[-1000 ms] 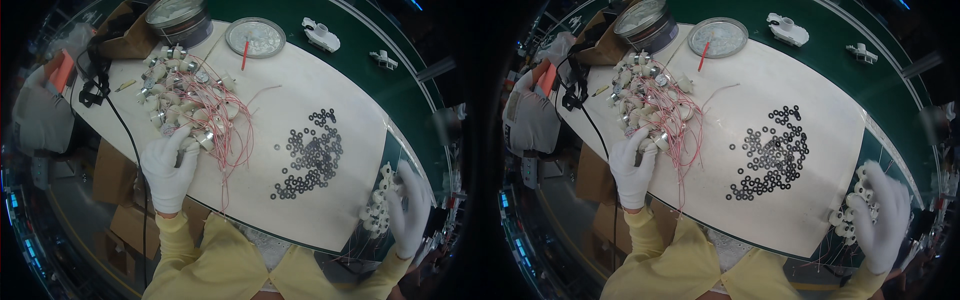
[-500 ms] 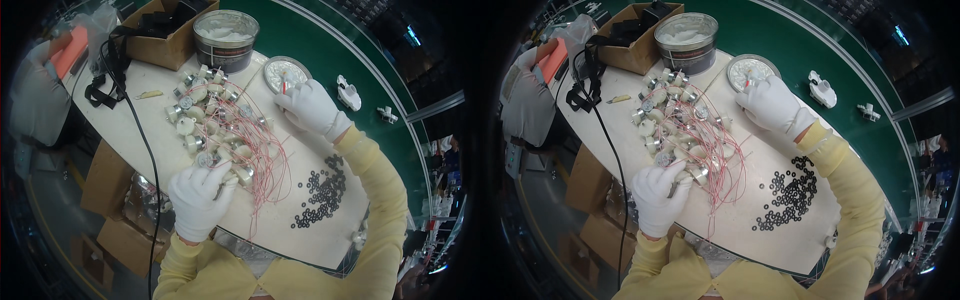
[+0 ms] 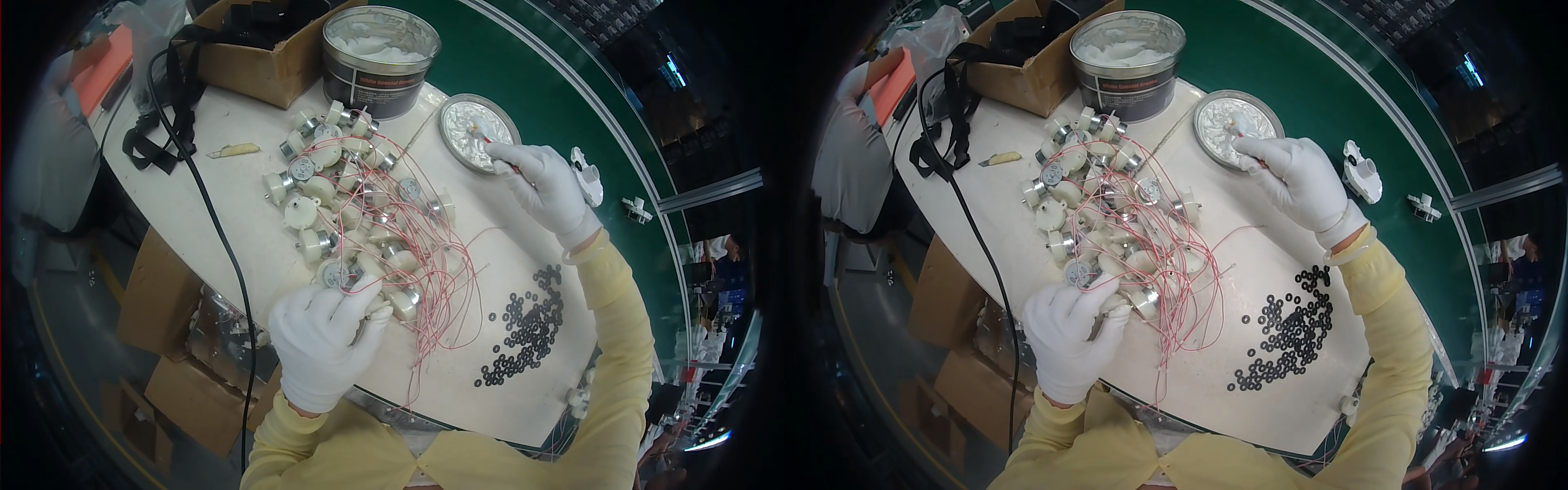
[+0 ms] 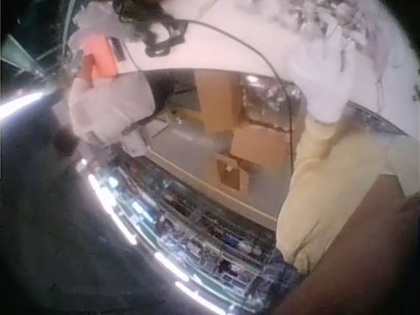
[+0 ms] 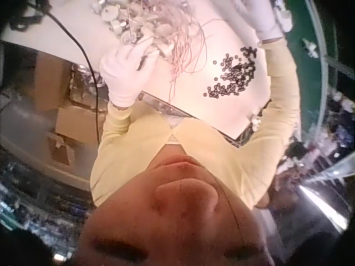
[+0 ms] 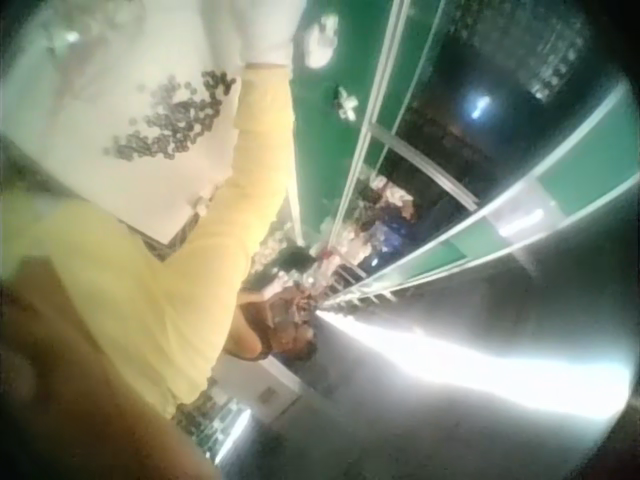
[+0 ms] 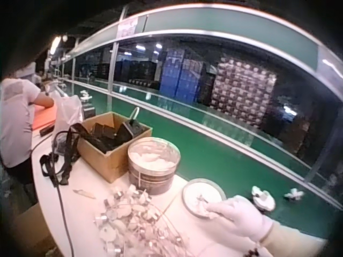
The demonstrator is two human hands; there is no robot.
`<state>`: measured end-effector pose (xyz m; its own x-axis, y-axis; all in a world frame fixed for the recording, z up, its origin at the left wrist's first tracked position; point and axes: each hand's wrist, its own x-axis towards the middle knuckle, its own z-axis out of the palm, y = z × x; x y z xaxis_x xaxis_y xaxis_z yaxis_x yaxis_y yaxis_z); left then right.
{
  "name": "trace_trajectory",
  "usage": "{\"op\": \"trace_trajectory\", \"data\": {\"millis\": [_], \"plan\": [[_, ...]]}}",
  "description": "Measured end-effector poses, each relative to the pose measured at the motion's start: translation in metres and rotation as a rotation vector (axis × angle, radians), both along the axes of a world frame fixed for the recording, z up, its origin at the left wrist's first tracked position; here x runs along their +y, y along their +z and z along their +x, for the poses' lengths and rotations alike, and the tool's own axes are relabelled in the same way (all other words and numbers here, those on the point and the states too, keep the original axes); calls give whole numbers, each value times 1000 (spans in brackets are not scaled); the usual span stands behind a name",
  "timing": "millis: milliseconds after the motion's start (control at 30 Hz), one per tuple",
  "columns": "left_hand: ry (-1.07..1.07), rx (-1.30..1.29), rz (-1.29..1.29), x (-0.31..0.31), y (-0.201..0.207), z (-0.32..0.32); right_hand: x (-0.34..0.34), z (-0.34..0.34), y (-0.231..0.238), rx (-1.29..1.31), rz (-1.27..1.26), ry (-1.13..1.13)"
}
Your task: The person assembles small white electronic components by inserting black washers into the center of each unit. They use a small brush to apply a white substance to the components and place them on a green board.
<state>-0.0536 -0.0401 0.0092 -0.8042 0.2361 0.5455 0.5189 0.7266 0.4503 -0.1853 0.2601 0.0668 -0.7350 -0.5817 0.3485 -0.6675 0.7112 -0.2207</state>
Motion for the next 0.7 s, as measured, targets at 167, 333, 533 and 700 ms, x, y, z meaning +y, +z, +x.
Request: {"op": "trace_trajectory", "data": {"millis": [167, 333, 533, 700], "plan": [[0, 15, -1, -2, 0, -1, -2, 7, 2, -8, -24, -35], [-1, 29, 1, -1, 0, -1, 0, 12, 1, -45, -53, -68], [2, 51, 4, 0, -1, 0, 8, 20, -1, -242, -244, -233], [7, 19, -7, 0, 1, 2, 16, 19, 3, -443, -534, -303]]}}
